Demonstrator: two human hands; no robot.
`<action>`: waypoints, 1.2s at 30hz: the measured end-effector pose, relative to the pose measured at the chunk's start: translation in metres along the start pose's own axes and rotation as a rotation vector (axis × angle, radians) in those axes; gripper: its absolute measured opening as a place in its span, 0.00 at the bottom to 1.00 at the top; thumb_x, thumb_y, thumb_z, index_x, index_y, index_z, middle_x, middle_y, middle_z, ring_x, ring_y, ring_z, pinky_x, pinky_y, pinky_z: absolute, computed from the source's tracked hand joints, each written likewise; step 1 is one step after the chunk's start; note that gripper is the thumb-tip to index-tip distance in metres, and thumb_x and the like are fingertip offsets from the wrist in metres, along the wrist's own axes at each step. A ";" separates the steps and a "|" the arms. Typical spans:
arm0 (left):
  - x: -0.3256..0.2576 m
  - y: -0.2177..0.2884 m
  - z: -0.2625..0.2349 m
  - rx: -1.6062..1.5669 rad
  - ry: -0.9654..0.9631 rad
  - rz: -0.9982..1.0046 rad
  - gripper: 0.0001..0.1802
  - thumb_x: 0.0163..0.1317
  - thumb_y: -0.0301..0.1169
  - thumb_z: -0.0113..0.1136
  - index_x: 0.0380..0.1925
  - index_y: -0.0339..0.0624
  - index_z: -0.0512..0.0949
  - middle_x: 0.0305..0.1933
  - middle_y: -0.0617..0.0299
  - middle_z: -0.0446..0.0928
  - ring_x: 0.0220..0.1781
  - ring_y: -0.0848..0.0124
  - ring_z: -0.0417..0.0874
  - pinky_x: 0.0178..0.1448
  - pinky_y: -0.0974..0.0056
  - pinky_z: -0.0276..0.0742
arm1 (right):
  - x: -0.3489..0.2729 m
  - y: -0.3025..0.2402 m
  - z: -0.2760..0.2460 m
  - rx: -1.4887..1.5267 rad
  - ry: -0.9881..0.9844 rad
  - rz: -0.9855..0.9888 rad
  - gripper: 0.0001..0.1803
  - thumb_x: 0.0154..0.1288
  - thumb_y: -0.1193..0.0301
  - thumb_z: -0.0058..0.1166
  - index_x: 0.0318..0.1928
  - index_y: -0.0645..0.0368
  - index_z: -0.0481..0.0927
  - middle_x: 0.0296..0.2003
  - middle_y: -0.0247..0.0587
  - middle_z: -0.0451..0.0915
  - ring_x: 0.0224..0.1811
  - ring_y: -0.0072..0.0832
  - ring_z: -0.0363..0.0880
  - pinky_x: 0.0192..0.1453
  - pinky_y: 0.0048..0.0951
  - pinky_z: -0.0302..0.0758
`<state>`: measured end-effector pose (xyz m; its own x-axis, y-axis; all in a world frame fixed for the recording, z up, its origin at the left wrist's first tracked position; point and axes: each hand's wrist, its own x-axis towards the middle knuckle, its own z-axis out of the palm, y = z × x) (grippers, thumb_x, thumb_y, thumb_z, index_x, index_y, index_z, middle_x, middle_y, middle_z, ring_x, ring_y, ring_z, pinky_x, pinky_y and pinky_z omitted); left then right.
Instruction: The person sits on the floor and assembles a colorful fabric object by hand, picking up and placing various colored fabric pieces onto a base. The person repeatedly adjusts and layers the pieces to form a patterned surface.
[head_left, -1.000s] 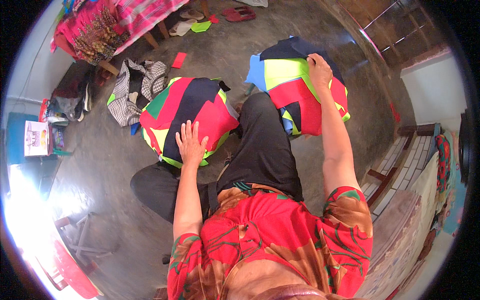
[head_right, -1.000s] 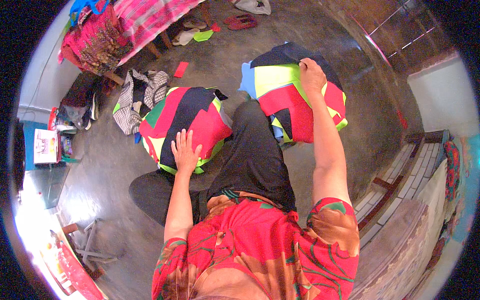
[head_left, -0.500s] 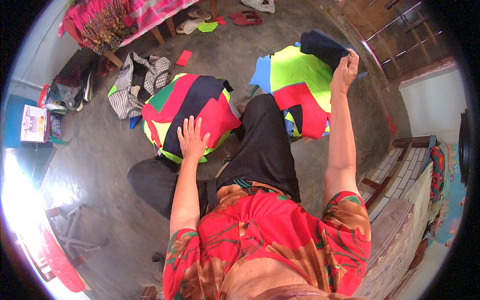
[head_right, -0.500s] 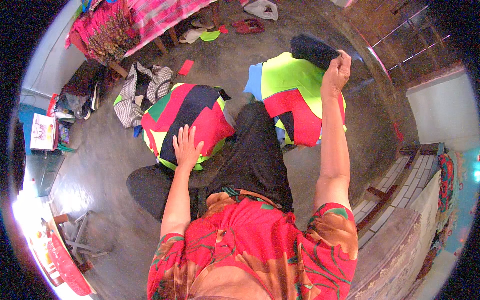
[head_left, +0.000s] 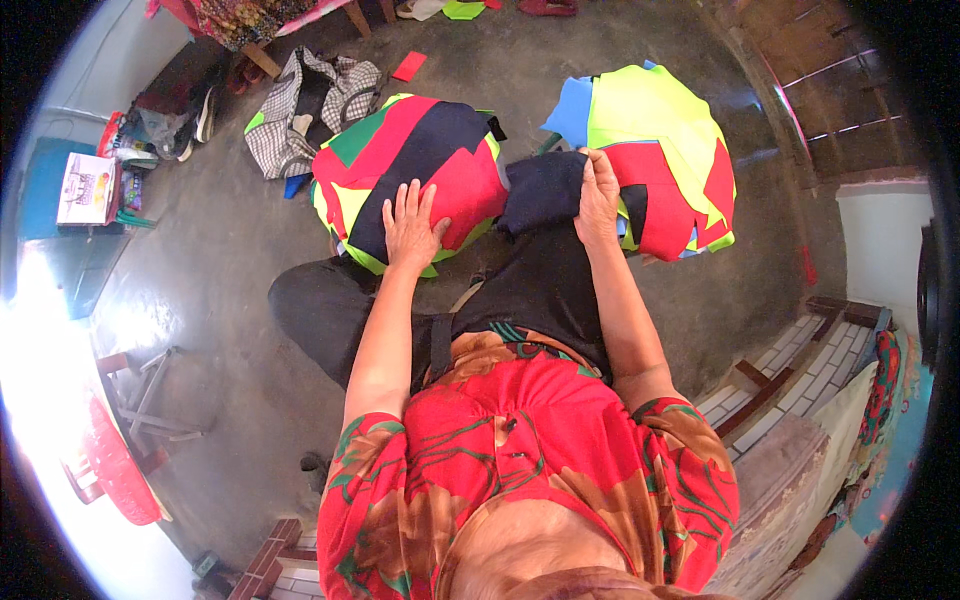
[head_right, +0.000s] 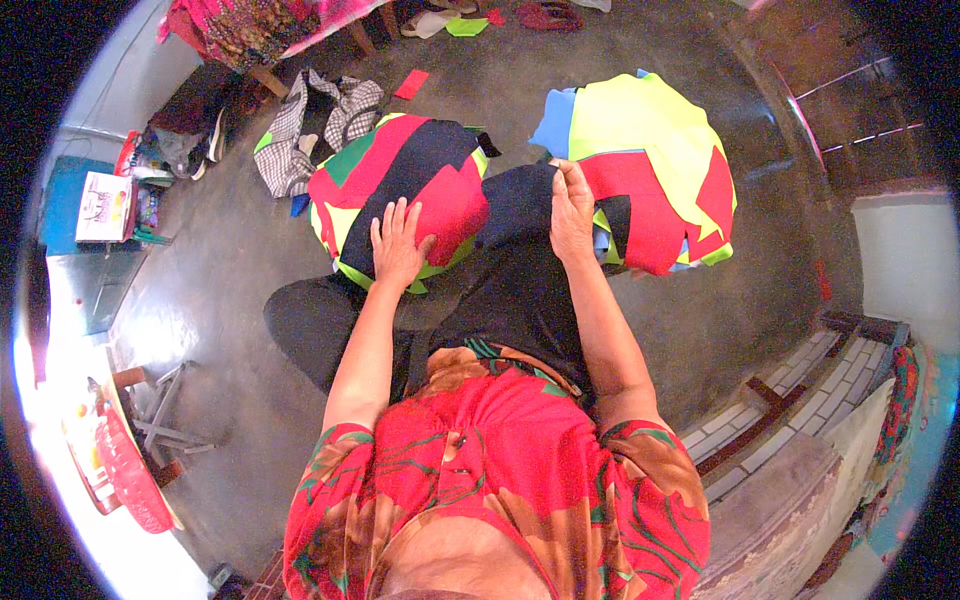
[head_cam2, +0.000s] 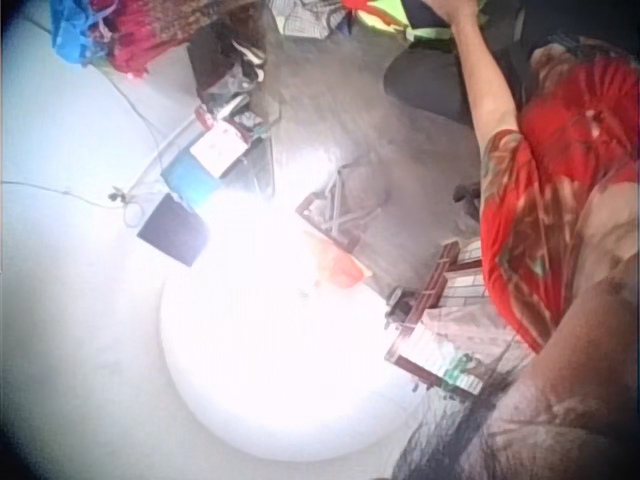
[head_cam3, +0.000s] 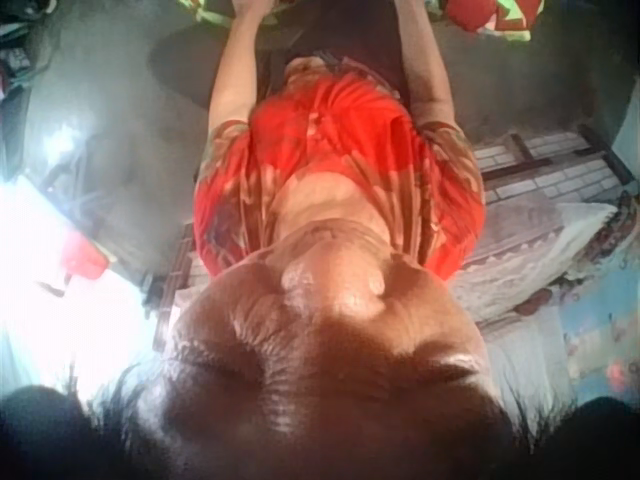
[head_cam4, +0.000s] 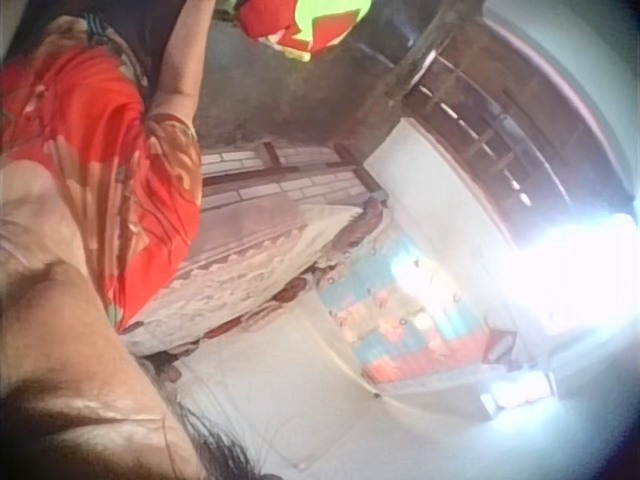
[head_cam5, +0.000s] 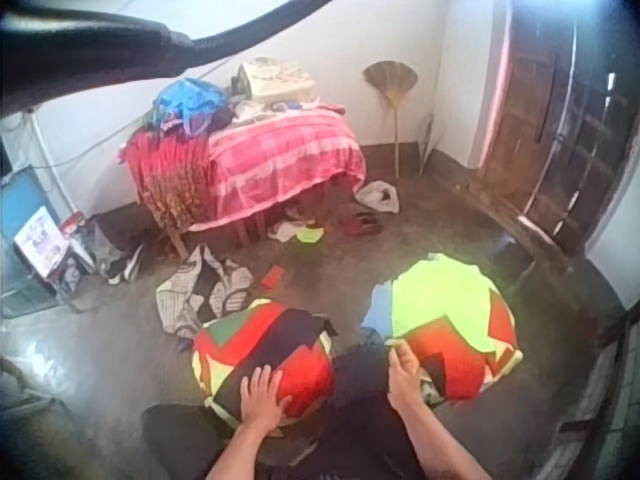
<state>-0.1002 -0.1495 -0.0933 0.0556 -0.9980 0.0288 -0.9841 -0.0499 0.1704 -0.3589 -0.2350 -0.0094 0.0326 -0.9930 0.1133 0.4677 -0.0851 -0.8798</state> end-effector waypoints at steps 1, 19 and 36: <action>-0.001 0.000 0.000 0.004 -0.001 0.000 0.37 0.60 0.49 0.53 0.68 0.54 0.54 0.73 0.59 0.50 0.74 0.60 0.47 0.73 0.46 0.40 | 0.000 0.003 -0.001 -0.064 -0.016 -0.030 0.07 0.71 0.73 0.43 0.45 0.58 0.73 0.37 0.26 0.74 0.40 0.12 0.70 0.47 0.16 0.67; 0.006 0.054 -0.063 -0.529 0.313 0.132 0.34 0.52 0.52 0.62 0.52 0.40 0.72 0.56 0.51 0.71 0.62 0.55 0.68 0.65 0.54 0.59 | -0.006 -0.005 0.017 -0.732 -0.069 -0.130 0.09 0.63 0.68 0.56 0.37 0.61 0.77 0.22 0.29 0.75 0.26 0.13 0.69 0.32 0.20 0.69; -0.005 0.097 -0.065 -0.715 0.283 -0.071 0.10 0.53 0.32 0.58 0.34 0.40 0.79 0.34 0.50 0.79 0.37 0.52 0.81 0.41 0.54 0.75 | -0.010 -0.005 0.023 -0.775 -0.127 -0.157 0.07 0.60 0.71 0.59 0.35 0.61 0.78 0.23 0.32 0.78 0.27 0.13 0.74 0.33 0.20 0.72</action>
<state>-0.1846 -0.1470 -0.0128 0.2503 -0.9407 0.2289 -0.6335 0.0196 0.7735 -0.3413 -0.2226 0.0050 0.1396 -0.9518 0.2731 -0.2704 -0.3020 -0.9142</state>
